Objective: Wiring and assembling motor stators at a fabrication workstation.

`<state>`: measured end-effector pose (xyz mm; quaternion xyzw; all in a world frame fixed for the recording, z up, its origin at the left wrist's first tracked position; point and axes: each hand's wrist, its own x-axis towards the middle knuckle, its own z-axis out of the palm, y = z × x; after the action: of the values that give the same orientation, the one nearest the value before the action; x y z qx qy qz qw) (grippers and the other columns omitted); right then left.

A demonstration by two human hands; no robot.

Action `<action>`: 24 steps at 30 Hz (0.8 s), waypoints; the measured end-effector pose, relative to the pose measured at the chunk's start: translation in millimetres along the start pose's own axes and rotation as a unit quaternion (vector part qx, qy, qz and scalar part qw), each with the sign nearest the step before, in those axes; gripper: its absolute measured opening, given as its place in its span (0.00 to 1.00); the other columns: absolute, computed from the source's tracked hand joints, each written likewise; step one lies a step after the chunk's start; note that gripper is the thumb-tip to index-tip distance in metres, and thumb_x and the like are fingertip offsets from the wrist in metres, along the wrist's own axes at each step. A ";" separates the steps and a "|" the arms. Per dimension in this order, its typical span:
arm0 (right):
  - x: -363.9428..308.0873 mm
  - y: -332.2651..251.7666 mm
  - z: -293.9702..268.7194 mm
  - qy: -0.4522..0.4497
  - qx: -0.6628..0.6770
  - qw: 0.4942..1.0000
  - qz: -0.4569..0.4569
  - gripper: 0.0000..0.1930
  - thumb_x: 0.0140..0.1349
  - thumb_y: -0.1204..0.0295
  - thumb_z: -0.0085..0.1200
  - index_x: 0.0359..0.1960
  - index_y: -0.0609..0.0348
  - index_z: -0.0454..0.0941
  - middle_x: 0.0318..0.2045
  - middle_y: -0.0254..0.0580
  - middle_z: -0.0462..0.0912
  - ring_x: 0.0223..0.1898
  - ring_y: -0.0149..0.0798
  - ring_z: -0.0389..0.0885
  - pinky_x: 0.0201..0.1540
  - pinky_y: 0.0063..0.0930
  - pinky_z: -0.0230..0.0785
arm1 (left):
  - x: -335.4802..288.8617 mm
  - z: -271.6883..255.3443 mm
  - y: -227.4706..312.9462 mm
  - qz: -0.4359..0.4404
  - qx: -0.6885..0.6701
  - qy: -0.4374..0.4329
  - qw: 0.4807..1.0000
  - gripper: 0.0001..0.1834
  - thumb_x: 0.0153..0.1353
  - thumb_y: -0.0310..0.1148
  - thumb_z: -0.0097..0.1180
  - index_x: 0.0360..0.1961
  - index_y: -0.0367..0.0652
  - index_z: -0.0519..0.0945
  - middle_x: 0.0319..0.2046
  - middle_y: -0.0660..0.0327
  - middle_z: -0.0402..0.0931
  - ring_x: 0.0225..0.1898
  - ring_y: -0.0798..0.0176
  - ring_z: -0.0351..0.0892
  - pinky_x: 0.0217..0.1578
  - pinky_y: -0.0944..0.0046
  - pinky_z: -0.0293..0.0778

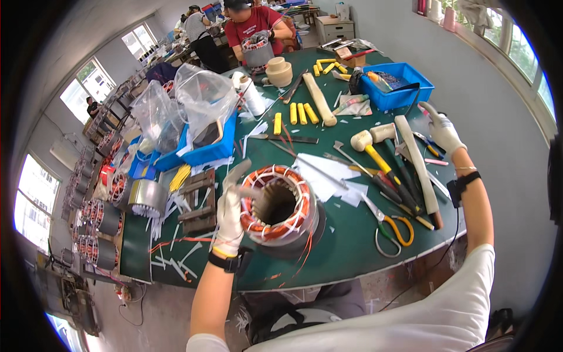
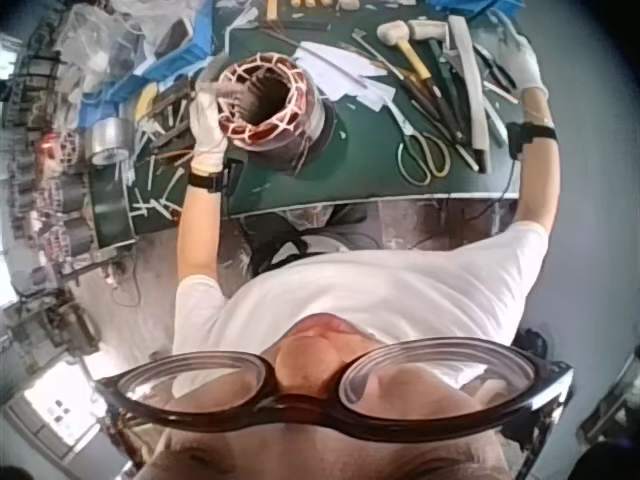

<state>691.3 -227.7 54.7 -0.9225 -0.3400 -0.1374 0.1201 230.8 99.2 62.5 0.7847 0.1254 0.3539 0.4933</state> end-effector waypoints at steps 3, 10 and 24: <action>-51.3 -21.2 -39.9 0.018 0.378 0.924 0.052 0.23 0.65 0.77 0.41 0.62 0.55 0.70 0.41 0.46 0.80 0.33 0.41 0.80 0.39 0.34 0.74 | -21.3 9.4 -4.2 0.022 -0.058 0.049 0.997 0.29 0.75 0.50 0.36 0.59 0.34 0.71 0.60 0.52 0.69 0.60 0.60 0.68 0.62 0.61 0.60; -242.7 -154.3 -115.5 0.052 0.608 0.793 -0.006 0.29 0.59 0.74 0.55 0.64 0.67 0.65 0.28 0.38 0.74 0.29 0.30 0.76 0.35 0.22 0.71 | -147.8 -2.9 18.8 0.080 0.198 0.309 0.927 0.12 0.68 0.38 0.53 0.40 0.38 0.74 0.39 0.57 0.73 0.37 0.63 0.74 0.37 0.61 0.68; -260.2 -269.1 -115.8 -0.139 0.737 0.661 0.017 0.13 0.66 0.64 0.51 0.33 0.63 0.80 0.25 0.34 0.80 0.25 0.27 0.75 0.26 0.22 0.67 | -183.3 4.5 91.1 -0.216 -0.203 -0.331 0.896 0.25 0.71 0.50 0.45 0.24 0.40 0.69 0.16 0.64 0.68 0.18 0.67 0.66 0.21 0.67 0.61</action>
<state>303.5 -219.7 110.1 -0.5467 -0.3273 0.2903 0.7140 88.3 -47.8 60.8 0.6926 0.0464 -0.0243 0.7195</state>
